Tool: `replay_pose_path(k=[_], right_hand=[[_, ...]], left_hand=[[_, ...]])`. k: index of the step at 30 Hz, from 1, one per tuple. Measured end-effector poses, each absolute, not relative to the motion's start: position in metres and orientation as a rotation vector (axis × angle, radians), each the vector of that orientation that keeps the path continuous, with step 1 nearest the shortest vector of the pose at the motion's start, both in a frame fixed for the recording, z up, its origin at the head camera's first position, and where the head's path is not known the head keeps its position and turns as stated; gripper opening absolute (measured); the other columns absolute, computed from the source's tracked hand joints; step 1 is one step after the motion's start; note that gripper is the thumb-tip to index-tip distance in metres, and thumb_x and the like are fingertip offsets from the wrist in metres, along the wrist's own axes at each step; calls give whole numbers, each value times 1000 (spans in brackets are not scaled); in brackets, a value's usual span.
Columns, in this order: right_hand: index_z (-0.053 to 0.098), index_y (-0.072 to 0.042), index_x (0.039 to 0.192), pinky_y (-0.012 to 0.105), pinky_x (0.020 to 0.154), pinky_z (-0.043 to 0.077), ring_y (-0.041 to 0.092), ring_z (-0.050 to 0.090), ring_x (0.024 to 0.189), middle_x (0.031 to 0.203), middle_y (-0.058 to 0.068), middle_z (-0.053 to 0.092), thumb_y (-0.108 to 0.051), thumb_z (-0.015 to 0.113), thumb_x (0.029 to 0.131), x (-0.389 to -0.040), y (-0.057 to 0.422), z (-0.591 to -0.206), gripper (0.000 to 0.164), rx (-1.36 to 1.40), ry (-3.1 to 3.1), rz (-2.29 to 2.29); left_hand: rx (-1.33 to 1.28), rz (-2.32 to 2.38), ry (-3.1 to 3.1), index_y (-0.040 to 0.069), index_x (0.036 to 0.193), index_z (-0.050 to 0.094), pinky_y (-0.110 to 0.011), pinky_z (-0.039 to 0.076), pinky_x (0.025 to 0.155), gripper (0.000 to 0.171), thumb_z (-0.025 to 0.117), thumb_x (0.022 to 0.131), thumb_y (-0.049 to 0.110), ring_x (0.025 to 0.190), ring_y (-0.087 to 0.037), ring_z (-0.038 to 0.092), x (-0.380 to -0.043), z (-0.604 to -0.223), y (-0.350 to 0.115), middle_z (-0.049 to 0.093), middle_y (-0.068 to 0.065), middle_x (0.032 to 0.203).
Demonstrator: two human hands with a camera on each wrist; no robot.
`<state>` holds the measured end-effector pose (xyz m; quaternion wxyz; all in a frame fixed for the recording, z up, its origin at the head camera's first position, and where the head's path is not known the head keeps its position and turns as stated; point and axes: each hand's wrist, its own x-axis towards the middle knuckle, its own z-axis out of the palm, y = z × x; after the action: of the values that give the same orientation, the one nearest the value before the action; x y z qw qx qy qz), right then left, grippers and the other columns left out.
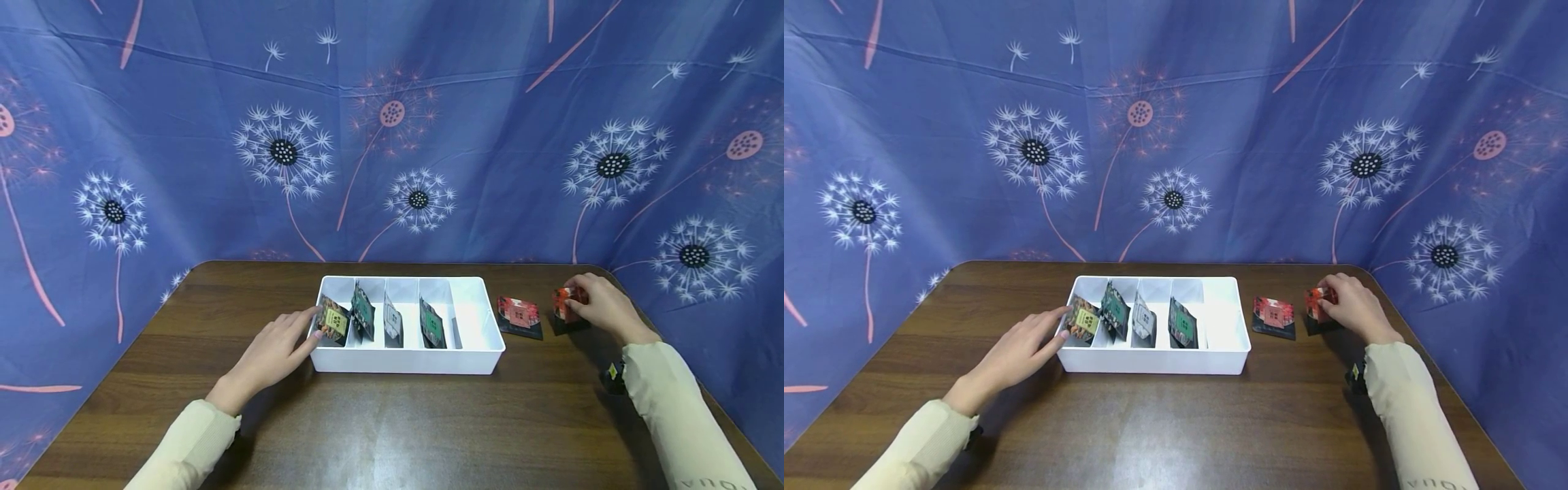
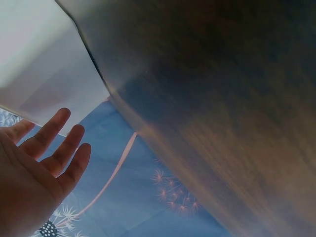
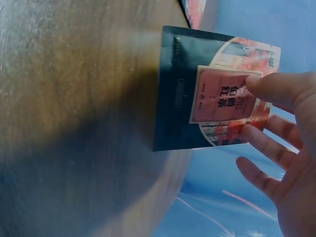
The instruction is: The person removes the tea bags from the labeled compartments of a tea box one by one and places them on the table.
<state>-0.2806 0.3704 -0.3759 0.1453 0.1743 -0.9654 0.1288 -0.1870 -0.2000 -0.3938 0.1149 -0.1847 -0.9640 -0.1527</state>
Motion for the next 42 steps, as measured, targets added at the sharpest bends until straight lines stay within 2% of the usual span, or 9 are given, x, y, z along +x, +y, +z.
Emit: replay_pose_path(k=[5, 12, 24, 32, 42], right_hand=[[59, -1, 103, 50, 64, 42, 34, 54, 85, 95, 19, 57, -11, 68, 77, -282, 371, -380, 30, 425, -2825, 388], [57, 1, 108, 52, 65, 44, 37, 54, 88, 100, 23, 56, -14, 65, 79, -289, 371, -385, 34, 398, -2884, 378], [50, 5, 115, 59, 74, 40, 44, 46, 98, 109, 29, 52, -18, 59, 83, -297, 372, -396, 40, 326, -3011, 389], [50, 7, 113, 59, 74, 40, 44, 48, 96, 107, 29, 52, -16, 57, 83, -299, 372, -400, 39, 319, -3016, 394], [50, 8, 114, 60, 80, 40, 46, 49, 102, 112, 31, 52, -15, 58, 85, -297, 374, -403, 38, 333, -3041, 441]], left_hand=[[-549, -442, -2817, 20, 139, 38, -50, 38, 96, 53, 41, 94, 47, 118, -28, 50, -188, -395, -200, 50, -7, 133], [-544, -447, -2822, 19, 139, 38, -50, 38, 97, 53, 41, 94, 47, 119, -29, 49, -187, -395, -200, 50, -7, 134], [-543, -453, -2823, 19, 139, 38, -51, 37, 97, 53, 40, 94, 47, 119, -29, 49, -186, -395, -199, 49, -6, 134], [-541, -451, -2835, 19, 139, 38, -51, 38, 97, 53, 40, 94, 47, 120, -29, 48, -185, -394, -199, 49, -6, 135], [-542, -447, -2832, 19, 140, 37, -50, 37, 97, 53, 39, 94, 47, 120, -28, 49, -186, -394, -199, 49, -6, 135]])
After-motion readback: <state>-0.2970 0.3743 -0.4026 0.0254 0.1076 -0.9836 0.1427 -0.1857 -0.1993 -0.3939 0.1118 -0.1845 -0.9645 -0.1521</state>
